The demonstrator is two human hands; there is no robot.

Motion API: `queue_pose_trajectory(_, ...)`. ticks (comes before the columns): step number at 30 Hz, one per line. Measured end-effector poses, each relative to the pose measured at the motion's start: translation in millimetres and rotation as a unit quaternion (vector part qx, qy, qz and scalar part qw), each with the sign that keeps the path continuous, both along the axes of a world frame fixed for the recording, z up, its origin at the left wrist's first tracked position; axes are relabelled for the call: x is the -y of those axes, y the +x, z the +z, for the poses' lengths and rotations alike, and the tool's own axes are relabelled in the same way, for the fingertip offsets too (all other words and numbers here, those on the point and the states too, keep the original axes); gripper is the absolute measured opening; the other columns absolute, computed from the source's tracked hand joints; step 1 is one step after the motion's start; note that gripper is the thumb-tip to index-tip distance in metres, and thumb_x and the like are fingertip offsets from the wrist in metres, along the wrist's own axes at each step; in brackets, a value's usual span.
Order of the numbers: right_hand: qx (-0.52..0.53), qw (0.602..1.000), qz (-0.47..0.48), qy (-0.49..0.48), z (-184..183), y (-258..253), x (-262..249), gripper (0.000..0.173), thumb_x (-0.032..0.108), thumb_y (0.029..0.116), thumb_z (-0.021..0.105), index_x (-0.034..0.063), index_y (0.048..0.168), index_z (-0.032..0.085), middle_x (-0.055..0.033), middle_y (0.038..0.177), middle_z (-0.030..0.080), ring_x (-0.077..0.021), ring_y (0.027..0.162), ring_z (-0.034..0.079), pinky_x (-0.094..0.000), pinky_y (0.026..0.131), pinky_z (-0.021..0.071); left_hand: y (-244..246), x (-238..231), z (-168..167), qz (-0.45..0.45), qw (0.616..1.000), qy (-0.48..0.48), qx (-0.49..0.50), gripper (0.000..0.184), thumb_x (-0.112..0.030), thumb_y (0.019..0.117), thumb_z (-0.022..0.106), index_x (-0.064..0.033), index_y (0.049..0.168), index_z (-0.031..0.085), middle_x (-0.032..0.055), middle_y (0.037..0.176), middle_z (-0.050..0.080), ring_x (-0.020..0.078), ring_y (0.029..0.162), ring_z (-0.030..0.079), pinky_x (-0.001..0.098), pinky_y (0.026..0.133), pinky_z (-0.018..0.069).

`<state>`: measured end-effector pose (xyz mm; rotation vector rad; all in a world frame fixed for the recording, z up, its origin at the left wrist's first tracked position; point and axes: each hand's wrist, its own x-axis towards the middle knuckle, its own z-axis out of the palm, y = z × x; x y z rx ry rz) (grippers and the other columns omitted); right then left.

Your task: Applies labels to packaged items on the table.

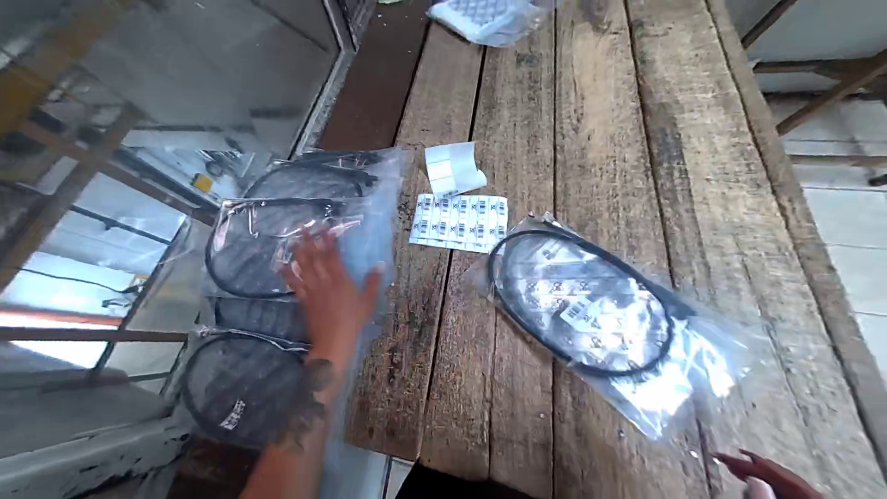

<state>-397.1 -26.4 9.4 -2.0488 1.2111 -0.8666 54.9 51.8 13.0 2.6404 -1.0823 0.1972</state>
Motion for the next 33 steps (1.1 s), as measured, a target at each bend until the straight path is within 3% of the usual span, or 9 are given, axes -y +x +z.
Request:
queue_pose_trajectory(2,0.002,0.994,0.059,0.096,13,21,-5,0.039,0.018,0.1106,0.042,-0.0144,0.116,0.063,-0.0188,0.102,0.072,-0.0163,0.093,0.072,-0.0356,0.09,0.0588,32,-17,-9,0.032,0.999,0.012,-0.023,0.087,-0.044,0.0995,0.061,0.0038,0.16,0.021,0.0288,0.166,0.018,0.0478,0.154,0.015,0.0688,0.122,0.0131)
queue_pose_trajectory(5,0.016,0.912,0.287,0.292,44,58,-5,0.059,0.036,0.113,0.03,-0.0022,0.098,0.071,-0.007,0.083,0.073,-0.0131,0.071,0.071,-0.0359,0.069,0.062,0,-23,6,-0.029,0.998,-0.021,-0.042,0.046,-0.02,0.1093,0.043,0.0005,0.15,0.047,0.0212,0.156,0.045,0.0411,0.147,0.039,0.0605,0.121,0.0282)
queue_pose_trajectory(8,0.034,0.796,0.457,0.394,59,67,-4,0.068,0.048,0.1112,0.029,-0.0002,0.083,0.067,-0.0067,0.066,0.062,-0.0127,0.059,0.06,-0.0336,0.057,0.0507,-94,-42,7,-0.138,0.985,-0.028,-0.098,0.059,-0.039,0.1097,0.03,-0.0026,0.154,0.045,0.0144,0.162,0.039,0.0375,0.153,0.029,0.0663,0.123,0.0182)
queue_pose_trajectory(12,0.047,0.732,0.544,0.407,60,65,4,0.051,0.035,0.1094,0.047,-0.0047,0.085,0.067,-0.0092,0.067,0.061,-0.0115,0.06,0.058,-0.0288,0.058,0.0487,-185,-69,-65,-0.199,0.957,0.049,-0.205,0.079,-0.068,0.1033,0.026,-0.0121,0.158,0.042,0.0088,0.166,0.033,0.035,0.155,0.025,0.071,0.122,0.0125)
queue_pose_trajectory(14,0.06,0.741,0.545,0.388,68,64,11,0.033,0.028,0.1021,0.062,-0.0015,0.089,0.069,-0.0066,0.073,0.064,-0.0079,0.066,0.06,-0.0255,0.061,0.0491,-194,-77,-86,-0.229,0.954,0.036,-0.187,0.075,-0.068,0.1018,0.035,-0.0158,0.154,0.049,0.0058,0.163,0.041,0.0326,0.153,0.032,0.0682,0.122,0.0172)
queue_pose_trajectory(17,0.097,0.863,0.428,0.249,81,58,38,0.017,0.031,0.0988,0.068,0.0147,0.098,0.071,0.0049,0.083,0.071,-0.0007,0.072,0.066,-0.0195,0.067,0.0574,-198,-76,-85,-0.278,0.932,-0.037,-0.231,0.066,-0.059,0.094,0.063,-0.0137,0.142,0.06,0.0106,0.15,0.055,0.0355,0.145,0.044,0.0672,0.119,0.0269)
queue_pose_trajectory(21,0.069,0.966,0.18,0.174,52,59,66,0.013,0.027,0.0973,0.066,0.015,0.097,0.071,0.0045,0.077,0.07,-0.0067,0.061,0.065,-0.0258,0.057,0.0591,-209,-61,-85,-0.176,0.935,-0.174,-0.254,0.018,-0.031,0.0897,0.076,-0.0136,0.091,0.078,0.0062,0.104,0.072,0.0282,0.109,0.065,0.0502,0.099,0.0513)
queue_pose_trajectory(29,-0.056,0.943,0.063,0.321,-55,114,-16,0.023,0.018,0.1013,0.059,-0.0037,0.103,0.069,-0.0076,0.075,0.072,-0.0181,0.063,0.071,-0.0394,0.063,0.0625,-203,-55,-51,-0.04,0.792,-0.255,-0.553,0.014,-0.027,0.0864,0.08,-0.0134,0.09,0.079,-0.0042,0.09,0.073,0.0087,0.094,0.067,0.0295,0.088,0.0548)
queue_pose_trajectory(33,-0.234,0.914,0.255,0.212,-41,156,-22,0.037,0.012,0.0939,0.065,-0.0054,0.127,0.064,-0.0247,0.097,0.073,-0.0417,0.093,0.072,-0.0601,0.087,0.055,-202,-57,-51,-0.083,0.707,-0.274,-0.646,0.011,-0.02,0.0849,0.081,-0.0097,0.089,0.078,-0.0037,0.09,0.072,0.0046,0.088,0.066,0.023,0.082,0.0554)
